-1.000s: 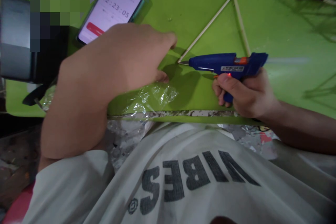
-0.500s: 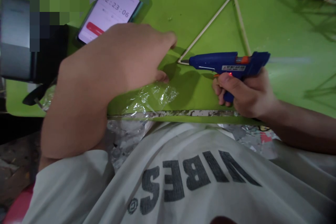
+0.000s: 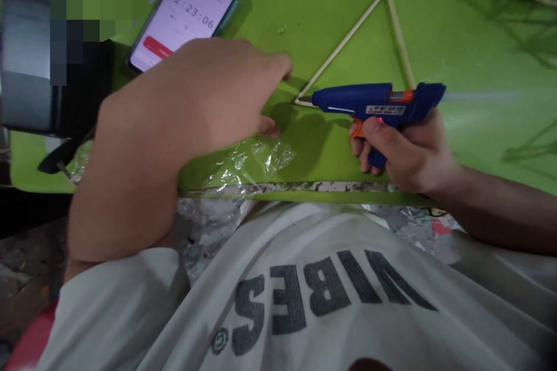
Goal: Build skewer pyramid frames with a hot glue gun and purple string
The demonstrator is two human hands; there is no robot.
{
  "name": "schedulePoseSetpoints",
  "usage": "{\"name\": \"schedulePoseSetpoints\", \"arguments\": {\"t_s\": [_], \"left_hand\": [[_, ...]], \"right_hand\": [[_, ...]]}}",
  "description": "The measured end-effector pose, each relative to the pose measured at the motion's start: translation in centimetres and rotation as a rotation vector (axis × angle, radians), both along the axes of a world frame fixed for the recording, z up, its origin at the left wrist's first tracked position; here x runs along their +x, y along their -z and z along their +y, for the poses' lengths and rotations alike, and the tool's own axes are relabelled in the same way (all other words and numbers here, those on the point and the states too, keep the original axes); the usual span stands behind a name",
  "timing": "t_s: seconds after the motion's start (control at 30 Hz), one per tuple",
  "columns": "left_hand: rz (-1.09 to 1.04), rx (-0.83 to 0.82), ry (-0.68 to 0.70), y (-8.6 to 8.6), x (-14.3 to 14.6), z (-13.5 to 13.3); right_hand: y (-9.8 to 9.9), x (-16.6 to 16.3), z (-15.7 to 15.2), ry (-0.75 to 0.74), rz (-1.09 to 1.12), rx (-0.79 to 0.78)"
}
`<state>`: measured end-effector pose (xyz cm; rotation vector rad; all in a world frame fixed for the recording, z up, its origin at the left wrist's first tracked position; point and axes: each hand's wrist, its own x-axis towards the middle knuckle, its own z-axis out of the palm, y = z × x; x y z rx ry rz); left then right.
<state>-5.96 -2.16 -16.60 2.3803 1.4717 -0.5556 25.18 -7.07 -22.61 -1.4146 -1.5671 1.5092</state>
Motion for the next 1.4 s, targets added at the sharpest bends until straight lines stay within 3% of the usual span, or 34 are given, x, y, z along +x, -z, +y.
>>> {"name": "schedulePoseSetpoints", "arguments": {"t_s": [0.83, 0.97, 1.07, 1.23, 1.4], "left_hand": [[-0.004, 0.001, -0.012, 0.6, -0.7, 0.1], [-0.099, -0.071, -0.137, 0.8, -0.6, 0.1], [-0.156, -0.030, -0.197, 1.7, -0.6, 0.1], [-0.243, 0.040, -0.167, 2.9, -1.1, 0.3], [-0.253, 0.044, -0.144, 2.5, -1.2, 0.2]], "right_hand": [[-0.2, -0.4, -0.3, -0.026, -0.007, 0.009], [-0.2, -0.1, -0.4, -0.044, 0.004, 0.011], [-0.2, 0.1, -0.4, -0.050, 0.005, 0.021], [-0.5, 0.4, -0.6, -0.019, -0.025, 0.029], [-0.5, 0.3, -0.7, 0.008, -0.025, 0.034]]}}
